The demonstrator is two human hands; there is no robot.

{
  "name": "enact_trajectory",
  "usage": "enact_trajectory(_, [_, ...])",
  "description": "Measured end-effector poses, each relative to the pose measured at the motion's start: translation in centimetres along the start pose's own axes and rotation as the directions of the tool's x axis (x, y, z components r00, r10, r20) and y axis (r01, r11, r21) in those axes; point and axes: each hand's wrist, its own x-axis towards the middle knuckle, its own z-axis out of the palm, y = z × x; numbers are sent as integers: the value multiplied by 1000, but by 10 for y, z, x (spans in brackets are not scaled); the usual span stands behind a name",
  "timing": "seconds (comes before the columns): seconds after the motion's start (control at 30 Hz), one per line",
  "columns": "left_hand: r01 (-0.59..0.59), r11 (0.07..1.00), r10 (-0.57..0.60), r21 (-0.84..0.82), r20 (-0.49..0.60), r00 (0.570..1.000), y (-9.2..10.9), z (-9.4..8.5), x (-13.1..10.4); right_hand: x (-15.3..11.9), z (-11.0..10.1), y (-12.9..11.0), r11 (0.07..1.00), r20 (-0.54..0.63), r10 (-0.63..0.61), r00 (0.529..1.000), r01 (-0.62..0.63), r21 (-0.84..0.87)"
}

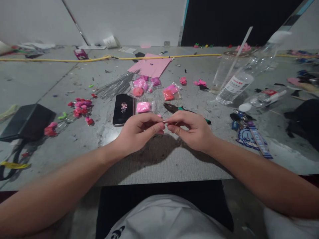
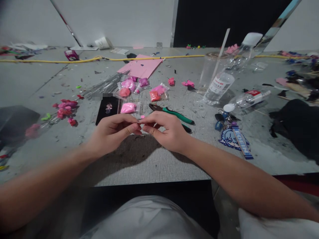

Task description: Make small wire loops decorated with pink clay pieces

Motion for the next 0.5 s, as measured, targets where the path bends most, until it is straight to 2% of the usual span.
enact_trajectory(0.07, [32,999,-32,-29,-10,999,1,0,1,2,-8,2,993,49,-32,998,37,-109])
enact_trajectory(0.13, [66,998,-67,-6,-32,997,1,-1,2,4,-20,7,946,136,45,990,2,-324])
enact_trajectory(0.2, [110,992,-106,65,-62,992,0,-3,5,5,-35,12,778,159,257,953,-107,-619])
enact_trajectory(0.27, [146,982,-136,122,-87,987,-2,-6,8,8,-48,16,564,121,481,868,-201,-801])
enact_trajectory(0.3, [157,979,-144,134,-98,985,-3,-8,9,9,-53,18,494,115,562,819,-221,-841])
enact_trajectory(0.37, [170,975,-154,141,-119,981,-6,-10,11,13,-59,19,447,137,653,745,-233,-864])
enact_trajectory(0.43, [187,972,-167,141,-145,975,-7,-12,13,16,-61,19,437,141,682,717,-246,-865])
enact_trajectory(0.5, [211,968,-187,138,-168,968,-7,-14,15,17,-61,20,425,114,692,712,-275,-862])
